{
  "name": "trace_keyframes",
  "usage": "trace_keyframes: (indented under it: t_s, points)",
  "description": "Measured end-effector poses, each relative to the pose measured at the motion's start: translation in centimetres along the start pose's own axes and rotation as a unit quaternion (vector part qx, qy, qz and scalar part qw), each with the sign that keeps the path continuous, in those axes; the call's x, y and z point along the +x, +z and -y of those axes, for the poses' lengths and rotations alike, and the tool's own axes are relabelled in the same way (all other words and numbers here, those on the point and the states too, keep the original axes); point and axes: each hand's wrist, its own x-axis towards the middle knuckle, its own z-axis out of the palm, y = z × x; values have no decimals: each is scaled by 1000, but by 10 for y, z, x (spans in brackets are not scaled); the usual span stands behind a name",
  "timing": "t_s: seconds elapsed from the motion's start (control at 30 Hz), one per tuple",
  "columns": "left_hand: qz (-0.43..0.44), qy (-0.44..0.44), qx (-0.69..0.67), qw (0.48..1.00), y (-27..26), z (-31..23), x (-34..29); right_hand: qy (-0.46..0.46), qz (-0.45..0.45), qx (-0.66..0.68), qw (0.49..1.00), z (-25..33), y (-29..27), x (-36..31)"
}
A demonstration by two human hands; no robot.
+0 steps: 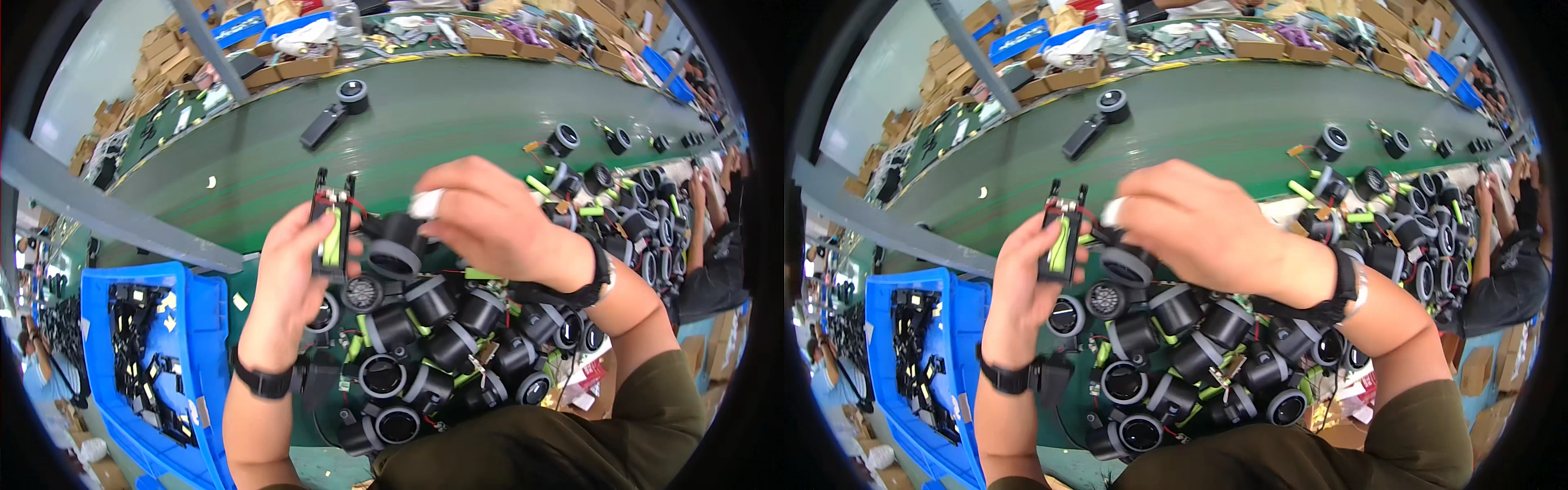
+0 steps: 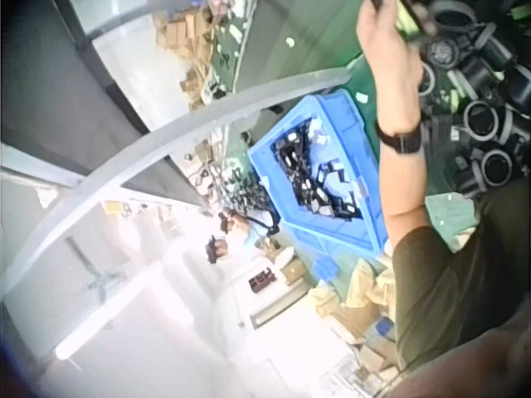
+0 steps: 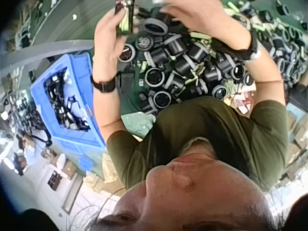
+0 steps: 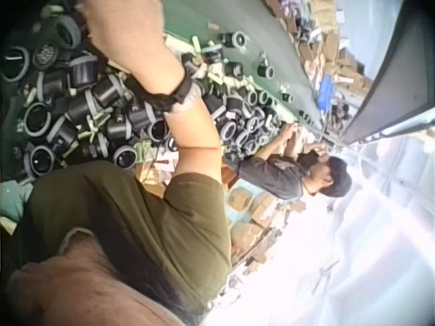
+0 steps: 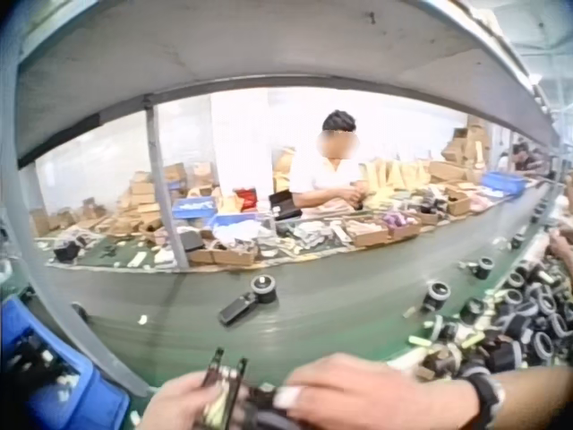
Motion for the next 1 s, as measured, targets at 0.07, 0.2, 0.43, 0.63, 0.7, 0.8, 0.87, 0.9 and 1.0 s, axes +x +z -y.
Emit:
trace_keyframes:
  t_s: [0.07,0.2,0.43,0.63,0.7,0.8,0.87,0.9,1.0]
  points:
    - [-38,7,-32,999,-25,-2,22,24,44,31,998,-2,-2,1]
    - [-33,22,-145,989,-106,23,67,18,132,61,989,10,2,-1]
    - [-245,90,165,951,-95,23,-34,98,210,58,971,20,-15,-14]
    - [-434,219,424,764,-158,-92,-172,105,239,56,964,27,-21,-13]
    - [-473,61,504,720,-246,-92,-208,93,238,64,965,33,-18,-8]
    - [-377,-303,552,679,-316,-46,-213,96,272,55,956,43,-12,-7]
    - [-444,-333,481,679,-336,-18,-203,78,301,69,948,48,-10,-4]
    - [-438,-329,525,651,-338,-8,-199,71,308,71,946,48,-11,-2]
    - [-488,-160,595,618,-392,35,-199,96,303,70,946,49,-19,-6]
